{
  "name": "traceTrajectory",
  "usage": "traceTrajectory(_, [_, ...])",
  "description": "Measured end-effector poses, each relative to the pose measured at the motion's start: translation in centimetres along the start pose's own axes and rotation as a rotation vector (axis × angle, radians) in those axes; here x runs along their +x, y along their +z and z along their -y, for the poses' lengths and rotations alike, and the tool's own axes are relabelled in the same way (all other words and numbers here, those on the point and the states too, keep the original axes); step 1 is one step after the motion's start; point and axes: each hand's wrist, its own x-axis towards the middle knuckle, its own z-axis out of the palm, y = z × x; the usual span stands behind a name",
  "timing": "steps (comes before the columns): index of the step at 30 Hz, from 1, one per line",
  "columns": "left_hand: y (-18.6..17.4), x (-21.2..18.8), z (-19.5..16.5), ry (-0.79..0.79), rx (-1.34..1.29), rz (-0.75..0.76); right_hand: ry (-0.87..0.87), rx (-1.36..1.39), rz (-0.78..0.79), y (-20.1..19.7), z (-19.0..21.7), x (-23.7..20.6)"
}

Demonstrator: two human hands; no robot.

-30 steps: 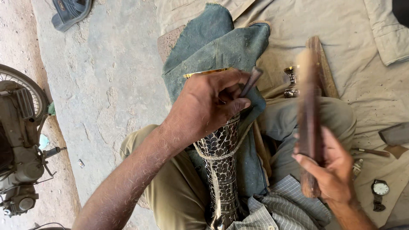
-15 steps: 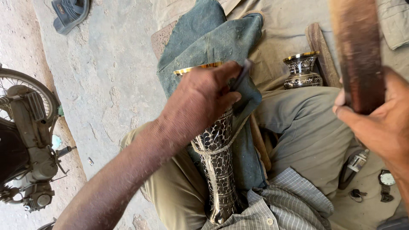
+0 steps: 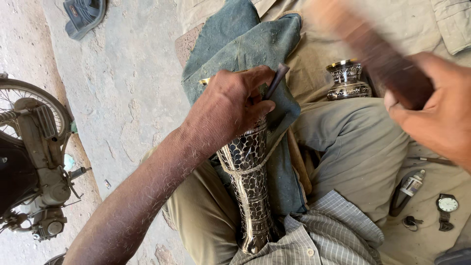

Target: The person uses a chisel and hammer to engrave decorative patterns on a metal vase. They repeatedly strike the chisel along the vase's surface, rotating the vase to access different areas.

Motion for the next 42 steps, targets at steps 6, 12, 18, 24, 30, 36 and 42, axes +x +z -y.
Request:
traceTrajectory(6, [0.3, 0.3, 0.5, 0.011, -0.022, -0.004, 0.088, -0.252, 0.125, -0.1, 1.6, 0.7])
traceTrajectory(12, [0.5, 0.7, 0.6, -0.078, -0.019, 0.032, 0.024, -0.156, 0.177, -0.5, 3.0, 1.5])
traceTrajectory(18, [0.2, 0.6, 0.3, -0.059, -0.029, 0.021, 0.026, -0.139, 0.193, 0.3, 1.8, 1.1])
traceTrajectory(24, [-0.2, 0.7, -0.2, -0.056, -0.041, 0.035, -0.08, 0.014, 0.125, 0.2, 1.2, 1.1])
traceTrajectory(30, [0.0, 0.8, 0.1, -0.11, -0.036, 0.086, 0.069, 0.106, 0.051, 0.5, 1.9, 1.0])
traceTrajectory(36, [0.6, 0.7, 0.9, -0.015, -0.069, 0.032, 0.085, 0.116, 0.041, 0.9, 1.6, 0.7])
traceTrajectory(42, [0.3, 0.8, 0.5, -0.096, -0.087, 0.08, 0.097, 0.208, 0.024, 1.4, 1.3, 0.5])
